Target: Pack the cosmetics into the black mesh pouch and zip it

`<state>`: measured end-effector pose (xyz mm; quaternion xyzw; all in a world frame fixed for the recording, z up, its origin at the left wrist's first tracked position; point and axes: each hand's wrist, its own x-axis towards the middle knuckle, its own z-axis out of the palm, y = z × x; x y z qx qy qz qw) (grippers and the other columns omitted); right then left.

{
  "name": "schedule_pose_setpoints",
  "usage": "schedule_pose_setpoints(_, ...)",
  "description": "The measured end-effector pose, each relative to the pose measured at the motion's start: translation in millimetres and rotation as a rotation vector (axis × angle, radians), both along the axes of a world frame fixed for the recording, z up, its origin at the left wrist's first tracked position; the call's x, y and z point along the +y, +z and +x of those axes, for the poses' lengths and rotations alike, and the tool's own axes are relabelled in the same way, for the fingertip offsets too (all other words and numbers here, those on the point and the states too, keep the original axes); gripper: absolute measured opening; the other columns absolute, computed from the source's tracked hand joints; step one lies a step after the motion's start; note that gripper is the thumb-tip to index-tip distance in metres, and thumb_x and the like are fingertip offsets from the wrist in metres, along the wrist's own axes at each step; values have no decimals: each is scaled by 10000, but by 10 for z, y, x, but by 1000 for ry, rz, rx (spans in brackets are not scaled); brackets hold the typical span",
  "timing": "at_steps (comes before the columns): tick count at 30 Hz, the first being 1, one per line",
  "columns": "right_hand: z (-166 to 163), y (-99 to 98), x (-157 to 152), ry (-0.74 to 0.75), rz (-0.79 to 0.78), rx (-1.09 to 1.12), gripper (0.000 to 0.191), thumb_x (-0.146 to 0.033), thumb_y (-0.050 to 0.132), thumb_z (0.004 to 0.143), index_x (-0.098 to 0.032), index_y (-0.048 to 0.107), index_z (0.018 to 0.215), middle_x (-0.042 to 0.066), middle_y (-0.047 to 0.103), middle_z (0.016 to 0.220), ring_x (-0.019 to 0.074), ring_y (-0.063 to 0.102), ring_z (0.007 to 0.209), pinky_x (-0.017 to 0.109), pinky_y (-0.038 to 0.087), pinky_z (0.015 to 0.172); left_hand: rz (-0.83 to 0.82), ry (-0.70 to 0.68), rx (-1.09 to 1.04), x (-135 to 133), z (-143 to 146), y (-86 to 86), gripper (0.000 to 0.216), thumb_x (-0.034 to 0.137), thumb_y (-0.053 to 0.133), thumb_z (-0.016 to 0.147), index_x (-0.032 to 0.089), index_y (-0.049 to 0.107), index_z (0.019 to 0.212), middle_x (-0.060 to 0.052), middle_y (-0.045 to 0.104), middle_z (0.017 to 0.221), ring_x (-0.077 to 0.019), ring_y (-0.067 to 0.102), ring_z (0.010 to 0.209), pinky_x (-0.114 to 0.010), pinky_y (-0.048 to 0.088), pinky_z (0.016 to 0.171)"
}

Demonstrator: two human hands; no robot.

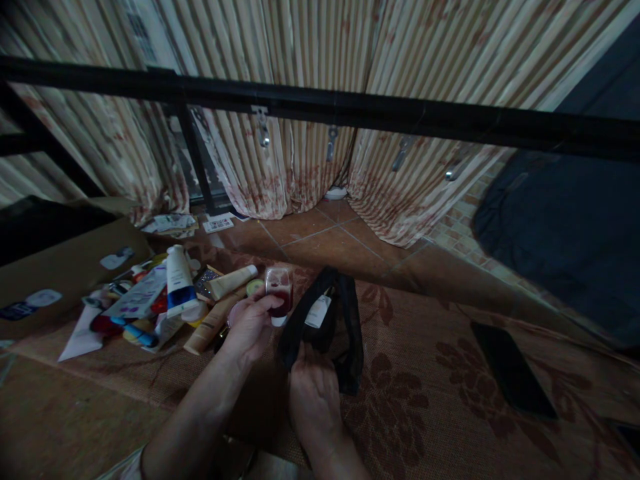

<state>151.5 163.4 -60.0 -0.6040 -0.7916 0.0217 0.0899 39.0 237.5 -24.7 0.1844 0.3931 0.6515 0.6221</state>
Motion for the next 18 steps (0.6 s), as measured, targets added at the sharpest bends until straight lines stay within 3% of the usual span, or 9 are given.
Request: schedule_pose_setpoints(18,4,-24,-5,21,28,19,212,-45,492,841,-175,576,985,41,673,840,178,633,736,276,386,669,82,-45,29,5,-16,15,244,38,584,461,147,666,664,13,649,692,-102,556,645,-200,408,591)
